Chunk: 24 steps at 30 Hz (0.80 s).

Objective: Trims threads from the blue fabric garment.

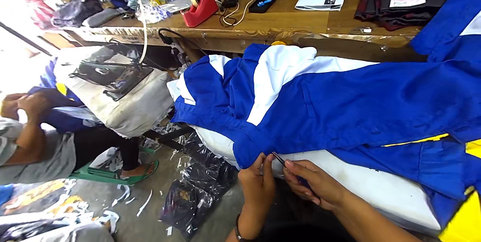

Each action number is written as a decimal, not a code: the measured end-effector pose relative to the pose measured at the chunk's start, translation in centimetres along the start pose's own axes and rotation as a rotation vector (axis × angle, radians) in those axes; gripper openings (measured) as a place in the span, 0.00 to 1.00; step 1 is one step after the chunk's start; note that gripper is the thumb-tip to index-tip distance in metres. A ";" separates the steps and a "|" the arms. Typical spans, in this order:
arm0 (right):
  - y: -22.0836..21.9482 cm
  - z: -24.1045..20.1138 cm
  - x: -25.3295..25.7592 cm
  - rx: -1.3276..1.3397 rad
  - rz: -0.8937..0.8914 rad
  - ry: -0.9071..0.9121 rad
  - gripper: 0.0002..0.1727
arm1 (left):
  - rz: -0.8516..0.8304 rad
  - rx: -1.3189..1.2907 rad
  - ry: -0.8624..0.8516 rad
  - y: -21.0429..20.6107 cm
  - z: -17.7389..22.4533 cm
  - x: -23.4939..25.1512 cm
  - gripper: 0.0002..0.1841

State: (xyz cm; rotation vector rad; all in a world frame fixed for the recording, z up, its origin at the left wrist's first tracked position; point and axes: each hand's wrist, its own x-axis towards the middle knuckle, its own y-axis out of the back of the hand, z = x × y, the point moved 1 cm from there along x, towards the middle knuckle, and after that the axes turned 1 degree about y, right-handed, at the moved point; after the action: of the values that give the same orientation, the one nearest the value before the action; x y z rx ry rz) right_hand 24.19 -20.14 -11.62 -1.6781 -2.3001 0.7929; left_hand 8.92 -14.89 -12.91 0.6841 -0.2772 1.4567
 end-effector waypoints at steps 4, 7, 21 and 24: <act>0.3 0.4 0.3 -0.386 0.171 0.173 0.23 | -0.039 0.025 0.037 0.2 0.3 0.1 0.13; 0.1 0.6 0.4 -0.401 0.208 0.205 0.23 | -0.025 0.023 0.023 0.0 0.2 -0.1 0.12; -1.0 0.5 0.8 -0.122 0.160 0.100 0.24 | 0.034 -0.485 0.279 -0.6 1.1 -0.1 0.03; -1.2 0.7 0.8 -0.158 0.166 0.170 0.23 | 0.058 -0.467 0.285 -0.4 1.4 0.0 0.03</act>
State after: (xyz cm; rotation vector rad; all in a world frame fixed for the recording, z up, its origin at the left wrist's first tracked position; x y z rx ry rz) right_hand 22.64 -19.84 -11.69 -1.9422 -2.1789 0.4850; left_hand 9.62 -15.68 -11.94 0.0907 -0.3995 1.4536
